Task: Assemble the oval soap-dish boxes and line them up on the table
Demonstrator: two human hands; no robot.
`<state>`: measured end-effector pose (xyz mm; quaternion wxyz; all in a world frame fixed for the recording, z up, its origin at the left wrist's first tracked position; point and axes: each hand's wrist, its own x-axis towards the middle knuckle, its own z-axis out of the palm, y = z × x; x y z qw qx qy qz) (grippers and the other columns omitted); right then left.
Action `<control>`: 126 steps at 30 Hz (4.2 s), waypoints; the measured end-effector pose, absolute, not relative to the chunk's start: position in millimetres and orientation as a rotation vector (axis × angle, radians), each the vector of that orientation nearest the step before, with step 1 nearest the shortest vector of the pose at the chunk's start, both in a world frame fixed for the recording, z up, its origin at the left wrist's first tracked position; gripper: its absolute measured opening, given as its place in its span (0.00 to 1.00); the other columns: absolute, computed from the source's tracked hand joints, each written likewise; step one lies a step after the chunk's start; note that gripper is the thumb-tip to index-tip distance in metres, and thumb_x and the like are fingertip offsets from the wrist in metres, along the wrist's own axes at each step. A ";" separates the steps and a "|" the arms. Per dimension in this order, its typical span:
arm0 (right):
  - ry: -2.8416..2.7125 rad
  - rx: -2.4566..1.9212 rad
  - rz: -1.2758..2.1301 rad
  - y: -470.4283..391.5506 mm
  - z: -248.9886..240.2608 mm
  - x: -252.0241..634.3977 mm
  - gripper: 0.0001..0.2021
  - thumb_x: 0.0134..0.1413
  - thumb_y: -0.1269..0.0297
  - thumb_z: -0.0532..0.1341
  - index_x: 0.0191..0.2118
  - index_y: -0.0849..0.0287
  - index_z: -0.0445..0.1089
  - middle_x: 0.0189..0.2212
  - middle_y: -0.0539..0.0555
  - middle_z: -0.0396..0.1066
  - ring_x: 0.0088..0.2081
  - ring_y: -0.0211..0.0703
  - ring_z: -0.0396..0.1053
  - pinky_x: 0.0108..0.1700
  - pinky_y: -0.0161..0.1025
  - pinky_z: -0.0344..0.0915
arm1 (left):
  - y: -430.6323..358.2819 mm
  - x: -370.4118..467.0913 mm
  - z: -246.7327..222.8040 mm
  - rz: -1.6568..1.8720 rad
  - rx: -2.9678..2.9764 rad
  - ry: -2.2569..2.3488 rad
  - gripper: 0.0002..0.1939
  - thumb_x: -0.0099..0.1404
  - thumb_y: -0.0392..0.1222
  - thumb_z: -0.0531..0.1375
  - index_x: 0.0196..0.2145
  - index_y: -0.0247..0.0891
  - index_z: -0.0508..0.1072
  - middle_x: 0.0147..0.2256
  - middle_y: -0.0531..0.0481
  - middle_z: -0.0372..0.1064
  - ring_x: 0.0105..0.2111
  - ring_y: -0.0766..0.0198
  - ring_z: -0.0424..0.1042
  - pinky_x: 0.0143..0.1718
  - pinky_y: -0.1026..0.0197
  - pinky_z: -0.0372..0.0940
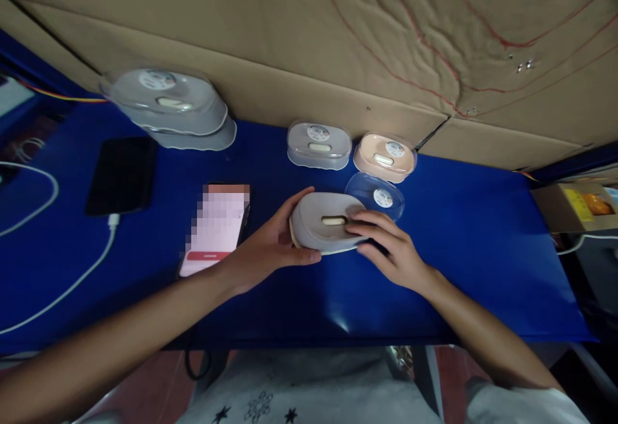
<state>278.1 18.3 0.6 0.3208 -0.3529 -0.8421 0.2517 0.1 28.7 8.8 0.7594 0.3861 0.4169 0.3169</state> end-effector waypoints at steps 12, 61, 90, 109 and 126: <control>-1.918 -1.049 0.711 16.1 -1.0 276.5 0.13 0.70 0.60 0.66 0.57 0.49 0.79 0.53 0.53 0.82 0.57 0.52 0.79 0.62 0.54 0.74 | 27.5 1.4 10.8 0.706 0.842 0.860 0.61 0.50 0.37 0.79 0.74 0.55 0.56 0.71 0.44 0.63 0.70 0.39 0.63 0.68 0.41 0.64; -2.443 -0.905 0.734 17.5 -5.5 288.0 0.36 0.76 0.46 0.53 0.79 0.48 0.40 0.79 0.61 0.42 0.79 0.60 0.42 0.76 0.66 0.51 | 30.8 -4.9 1.6 0.577 0.780 0.754 0.52 0.49 0.34 0.78 0.68 0.55 0.63 0.65 0.48 0.68 0.66 0.44 0.66 0.62 0.48 0.64; -2.601 -0.800 0.366 18.8 -9.9 287.0 0.41 0.69 0.51 0.65 0.79 0.46 0.46 0.76 0.63 0.51 0.77 0.67 0.47 0.71 0.70 0.60 | 27.9 -5.2 0.2 0.585 0.764 0.727 0.49 0.49 0.23 0.66 0.66 0.54 0.65 0.61 0.51 0.68 0.59 0.51 0.69 0.53 0.54 0.65; -2.490 -0.789 0.430 18.0 -14.6 285.7 0.39 0.62 0.50 0.71 0.74 0.39 0.57 0.75 0.56 0.53 0.73 0.67 0.55 0.69 0.70 0.63 | 23.2 -3.0 1.5 0.548 0.846 0.806 0.49 0.47 0.25 0.64 0.64 0.57 0.63 0.59 0.52 0.66 0.53 0.53 0.69 0.41 0.60 0.65; -2.526 -0.884 0.516 20.0 6.1 290.8 0.37 0.64 0.51 0.70 0.73 0.48 0.57 0.70 0.64 0.56 0.72 0.64 0.57 0.70 0.65 0.63 | 17.7 -0.4 7.3 0.665 1.549 0.976 0.45 0.63 0.31 0.61 0.74 0.51 0.54 0.73 0.42 0.51 0.71 0.42 0.56 0.69 0.39 0.56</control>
